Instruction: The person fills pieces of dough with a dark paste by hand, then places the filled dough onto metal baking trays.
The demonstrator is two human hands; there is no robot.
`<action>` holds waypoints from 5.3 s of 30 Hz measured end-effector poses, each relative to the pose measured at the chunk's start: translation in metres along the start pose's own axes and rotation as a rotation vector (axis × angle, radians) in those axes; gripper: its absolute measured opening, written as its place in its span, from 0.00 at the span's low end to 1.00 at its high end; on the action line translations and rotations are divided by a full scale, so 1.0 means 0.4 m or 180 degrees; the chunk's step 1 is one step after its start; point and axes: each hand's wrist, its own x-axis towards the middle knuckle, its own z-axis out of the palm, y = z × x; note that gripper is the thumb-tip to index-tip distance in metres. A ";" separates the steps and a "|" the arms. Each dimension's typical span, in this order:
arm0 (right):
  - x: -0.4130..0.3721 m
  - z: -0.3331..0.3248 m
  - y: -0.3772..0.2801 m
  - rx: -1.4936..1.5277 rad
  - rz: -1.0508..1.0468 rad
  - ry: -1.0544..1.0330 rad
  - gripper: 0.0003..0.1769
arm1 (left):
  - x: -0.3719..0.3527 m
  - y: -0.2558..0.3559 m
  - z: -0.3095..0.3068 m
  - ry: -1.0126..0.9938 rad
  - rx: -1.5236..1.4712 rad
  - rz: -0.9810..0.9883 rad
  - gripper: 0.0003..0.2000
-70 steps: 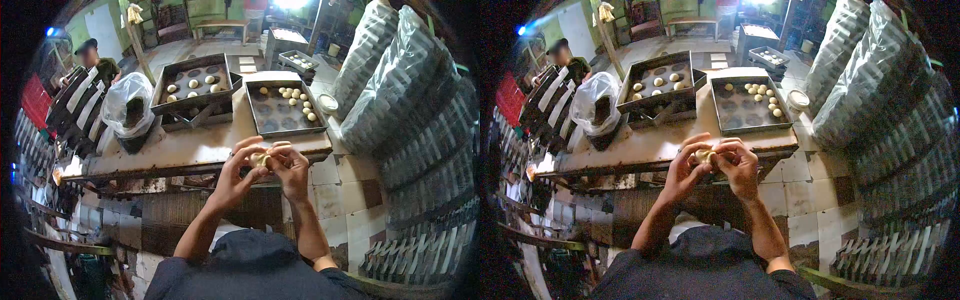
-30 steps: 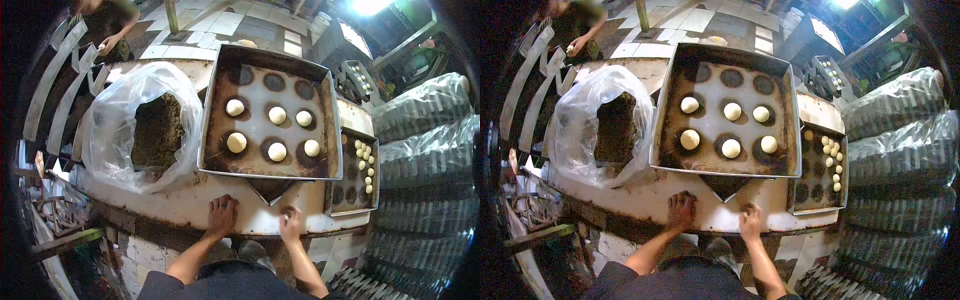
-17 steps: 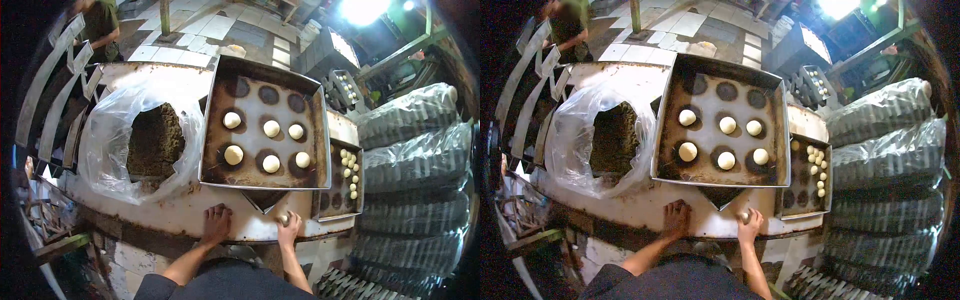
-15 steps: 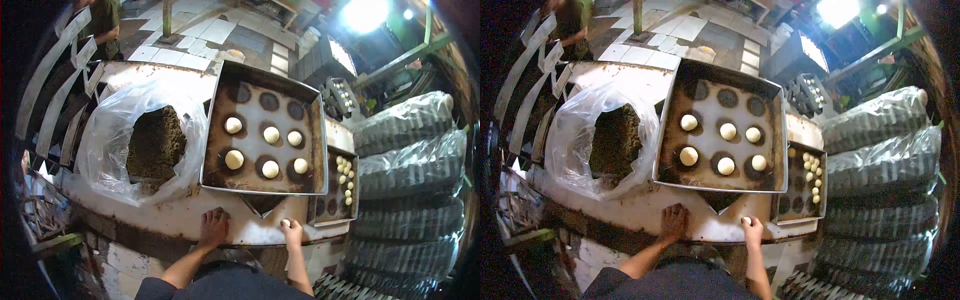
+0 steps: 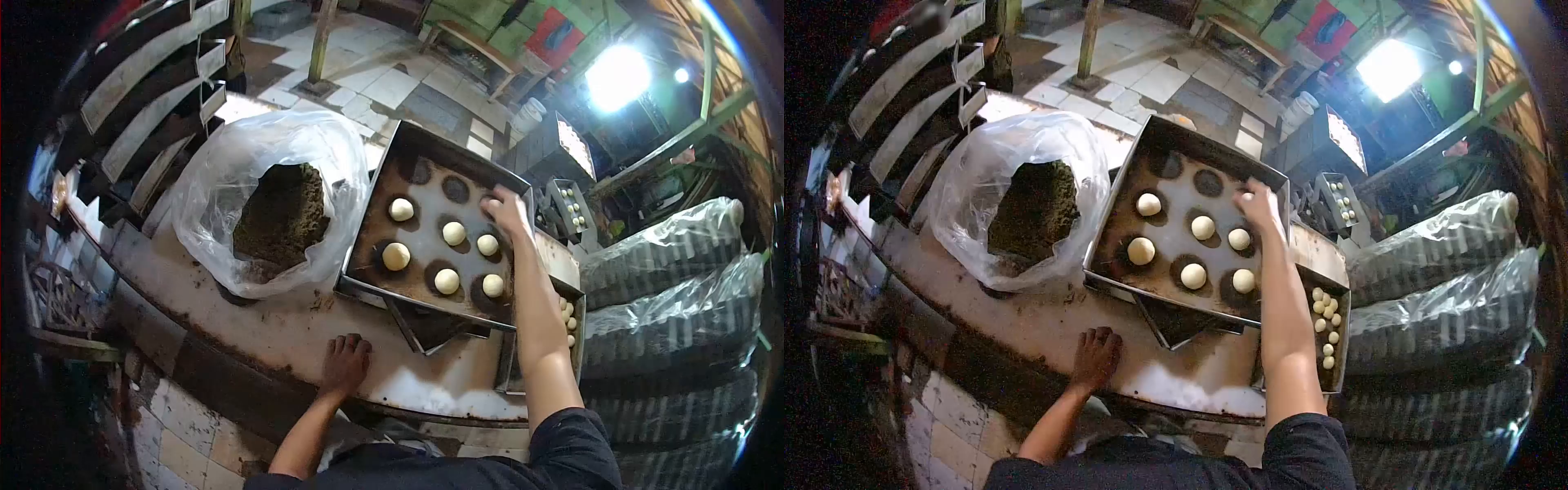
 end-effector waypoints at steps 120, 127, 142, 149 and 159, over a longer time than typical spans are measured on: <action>-1.395 -0.528 0.334 0.4987 -0.0362 0.0726 0.14 | -0.107 1.254 -0.048 -0.0339 -0.3858 0.0933 0.16; -1.355 -0.470 0.238 0.4289 -0.0595 0.0370 0.09 | -0.094 1.145 -0.040 0.0093 -0.3232 -0.0257 0.20; -1.143 0.106 -0.018 0.2809 -0.0137 -0.0467 0.18 | -0.214 0.703 -0.101 0.0392 -0.1767 -0.0956 0.23; -1.129 0.316 -0.011 0.1831 -0.1773 -0.0596 0.13 | -0.146 0.286 -0.084 -0.0184 -0.1073 -0.1283 0.21; -1.113 0.452 -0.122 0.0397 0.0448 -0.0079 0.22 | -0.030 -0.049 -0.048 0.0064 0.0208 -0.0337 0.13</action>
